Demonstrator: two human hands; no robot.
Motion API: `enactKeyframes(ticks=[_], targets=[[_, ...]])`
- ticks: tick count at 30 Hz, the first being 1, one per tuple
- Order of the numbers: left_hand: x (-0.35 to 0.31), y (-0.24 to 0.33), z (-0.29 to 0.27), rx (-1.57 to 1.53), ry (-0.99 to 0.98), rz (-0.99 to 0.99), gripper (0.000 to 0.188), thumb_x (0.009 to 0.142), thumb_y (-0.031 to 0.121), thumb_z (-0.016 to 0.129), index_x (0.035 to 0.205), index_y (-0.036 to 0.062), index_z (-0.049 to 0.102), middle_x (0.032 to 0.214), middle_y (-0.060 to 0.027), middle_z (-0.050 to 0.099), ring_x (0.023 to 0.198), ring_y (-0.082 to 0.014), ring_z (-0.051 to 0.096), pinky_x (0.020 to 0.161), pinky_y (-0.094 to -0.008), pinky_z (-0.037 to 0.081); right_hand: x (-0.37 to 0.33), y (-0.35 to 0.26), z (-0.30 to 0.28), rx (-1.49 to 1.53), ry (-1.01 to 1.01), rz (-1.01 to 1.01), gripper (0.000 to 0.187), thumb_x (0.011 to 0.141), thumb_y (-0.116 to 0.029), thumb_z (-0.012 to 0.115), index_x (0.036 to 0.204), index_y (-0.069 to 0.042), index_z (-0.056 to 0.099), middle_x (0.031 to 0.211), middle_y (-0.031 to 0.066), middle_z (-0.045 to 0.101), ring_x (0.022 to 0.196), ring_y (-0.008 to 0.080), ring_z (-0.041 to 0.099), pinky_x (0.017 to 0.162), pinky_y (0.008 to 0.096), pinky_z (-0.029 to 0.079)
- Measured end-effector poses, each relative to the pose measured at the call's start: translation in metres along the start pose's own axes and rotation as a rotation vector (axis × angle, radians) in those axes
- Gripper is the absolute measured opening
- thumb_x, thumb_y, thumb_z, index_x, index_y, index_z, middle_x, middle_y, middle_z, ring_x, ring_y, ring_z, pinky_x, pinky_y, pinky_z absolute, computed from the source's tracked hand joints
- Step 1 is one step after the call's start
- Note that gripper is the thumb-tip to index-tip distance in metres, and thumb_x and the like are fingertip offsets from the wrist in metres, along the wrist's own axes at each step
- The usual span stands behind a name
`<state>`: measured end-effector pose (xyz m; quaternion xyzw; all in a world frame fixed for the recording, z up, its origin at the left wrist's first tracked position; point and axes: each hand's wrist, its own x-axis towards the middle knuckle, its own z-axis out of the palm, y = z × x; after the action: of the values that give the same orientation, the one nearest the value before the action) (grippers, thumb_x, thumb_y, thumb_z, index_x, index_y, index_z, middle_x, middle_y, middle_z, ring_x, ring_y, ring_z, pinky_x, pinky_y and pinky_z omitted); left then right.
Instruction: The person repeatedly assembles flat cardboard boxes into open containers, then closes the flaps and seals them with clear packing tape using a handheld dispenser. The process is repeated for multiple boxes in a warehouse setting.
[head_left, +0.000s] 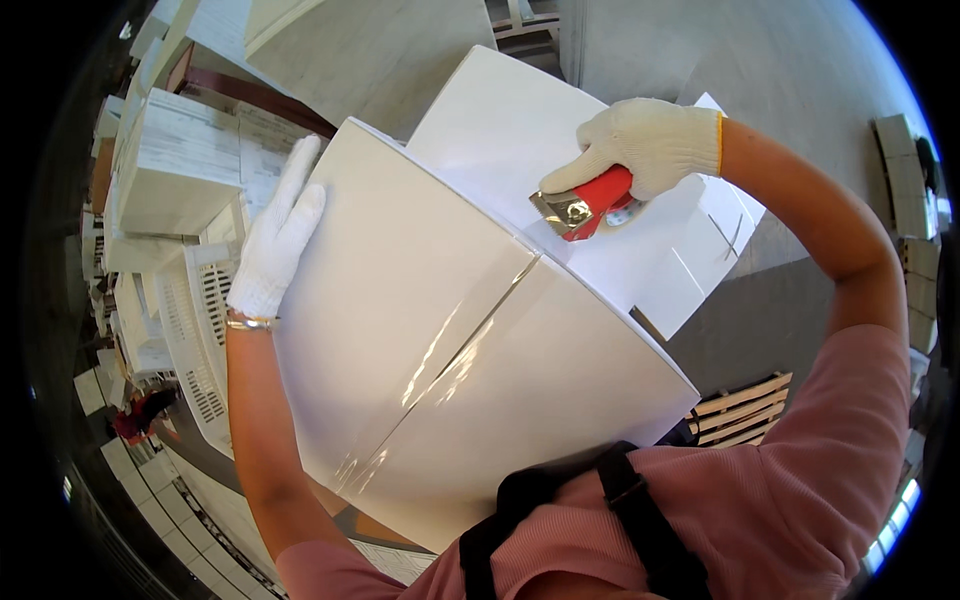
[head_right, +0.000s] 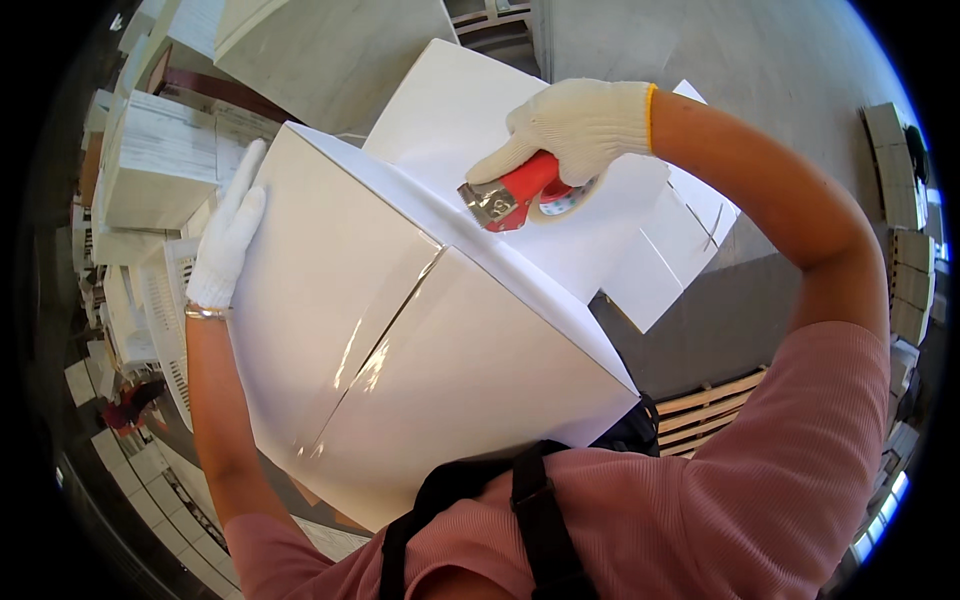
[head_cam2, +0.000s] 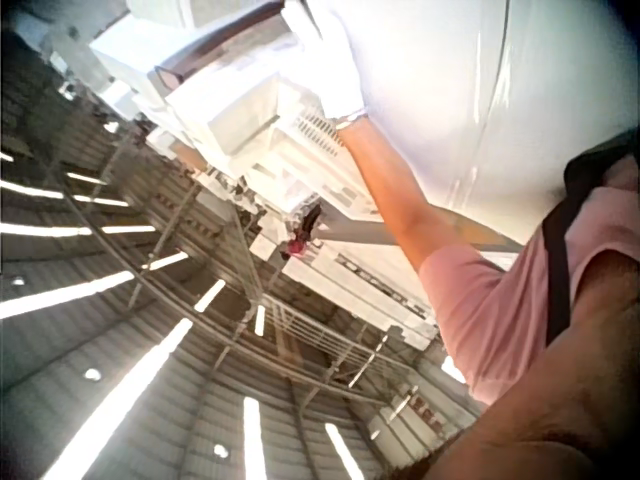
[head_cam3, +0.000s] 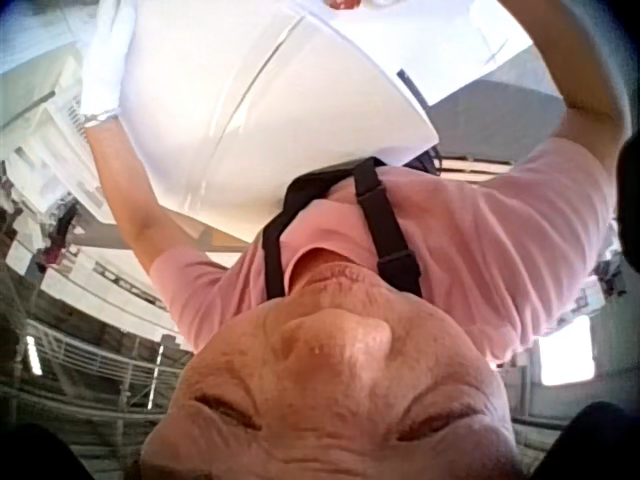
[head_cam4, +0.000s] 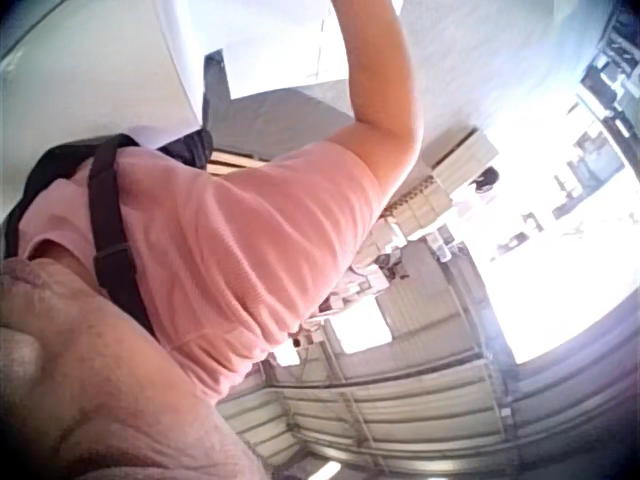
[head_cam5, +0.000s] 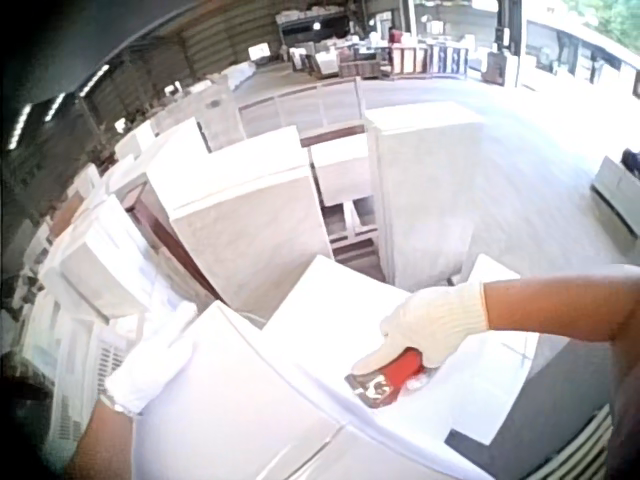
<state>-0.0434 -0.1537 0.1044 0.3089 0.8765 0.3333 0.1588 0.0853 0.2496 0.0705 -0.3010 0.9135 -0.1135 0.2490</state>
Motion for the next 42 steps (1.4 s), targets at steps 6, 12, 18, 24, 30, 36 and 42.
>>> enactKeyframes(ticks=[6, 12, 18, 24, 30, 36, 42], targets=[[0.001, 0.102, 0.040, 0.495, -0.019, 0.551, 0.050, 0.100, 0.033, 0.059, 0.143, 0.0072, 0.060, 0.149, -0.0197, 0.054, 0.143, -0.0366, 0.045, 0.118, -0.0452, 0.033, -0.005, -0.041, -0.027, -0.294, -0.078, 0.056, 0.068, 0.088, -0.021, 0.073, 0.144, -0.053, 0.050, 0.094, 0.0064, 0.063, 0.089, 0.0273, 0.067, 0.073, 0.0397, 0.052], [0.018, 0.152, 0.116, 0.468, -0.459, 0.628, 0.025, 0.091, 0.029, 0.061, 0.079, 0.0090, 0.071, 0.082, -0.0099, 0.071, 0.078, -0.0317, 0.066, 0.076, -0.0448, 0.050, -0.015, -0.063, -0.030, -0.519, 0.051, 0.069, 0.064, 0.085, -0.018, 0.072, 0.140, -0.047, 0.056, 0.098, 0.0052, 0.065, 0.092, 0.0251, 0.066, 0.079, 0.0383, 0.049], [0.019, 0.149, 0.123, 0.535, -0.517, 0.532, 0.043, 0.095, 0.036, 0.052, 0.069, 0.0068, 0.071, 0.072, -0.0155, 0.069, 0.067, -0.0356, 0.066, 0.065, -0.0494, 0.050, 0.007, -0.025, 0.016, -0.831, -0.144, 0.076, 0.036, 0.077, -0.022, 0.075, 0.112, -0.029, 0.074, 0.096, 0.0048, 0.069, 0.092, 0.0265, 0.068, 0.079, 0.0368, 0.050], [0.043, 0.159, 0.141, 0.503, -0.732, 0.196, 0.071, 0.101, 0.059, 0.038, 0.081, 0.0017, 0.075, 0.083, -0.0253, 0.071, 0.083, -0.0445, 0.068, 0.084, -0.0513, 0.054, 0.028, 0.058, 0.081, 0.844, 0.020, 0.333, 0.082, 0.069, 0.003, 0.058, 0.145, -0.028, 0.063, 0.121, 0.0107, 0.069, 0.100, 0.0228, 0.064, 0.086, 0.0307, 0.053], [-0.026, 0.119, 0.057, 0.060, 0.054, 0.556, 0.040, 0.105, 0.037, 0.054, 0.127, 0.0077, 0.070, 0.133, -0.0165, 0.066, 0.122, -0.0344, 0.062, 0.105, -0.0380, 0.047, 0.039, 0.058, 0.132, 0.110, 0.114, 0.398, 0.080, 0.066, -0.012, 0.069, 0.145, -0.019, 0.059, 0.134, 0.0191, 0.064, 0.123, 0.0365, 0.059, 0.106, 0.0429, 0.047], [-0.173, 0.104, 0.030, 0.361, 0.316, 0.039, 0.053, 0.102, 0.045, 0.056, 0.144, 0.0116, 0.059, 0.156, -0.0217, 0.047, 0.144, -0.0437, 0.042, 0.119, -0.0508, 0.032, 0.024, -0.074, -0.016, 0.233, 0.870, -0.123, 0.062, 0.090, -0.025, 0.072, 0.148, -0.011, 0.056, 0.150, 0.0180, 0.053, 0.138, 0.0365, 0.050, 0.116, 0.0423, 0.038], [-0.266, 0.077, 0.086, 0.752, 0.229, -0.388, 0.066, 0.100, 0.052, 0.055, 0.155, 0.0159, 0.048, 0.165, -0.0222, 0.033, 0.150, -0.0477, 0.029, 0.122, -0.0610, 0.022, 0.057, -0.159, -0.004, -0.362, 0.626, -0.416, 0.066, 0.095, -0.054, 0.059, 0.147, -0.014, 0.057, 0.153, 0.0202, 0.049, 0.141, 0.0417, 0.041, 0.118, 0.0495, 0.032]])
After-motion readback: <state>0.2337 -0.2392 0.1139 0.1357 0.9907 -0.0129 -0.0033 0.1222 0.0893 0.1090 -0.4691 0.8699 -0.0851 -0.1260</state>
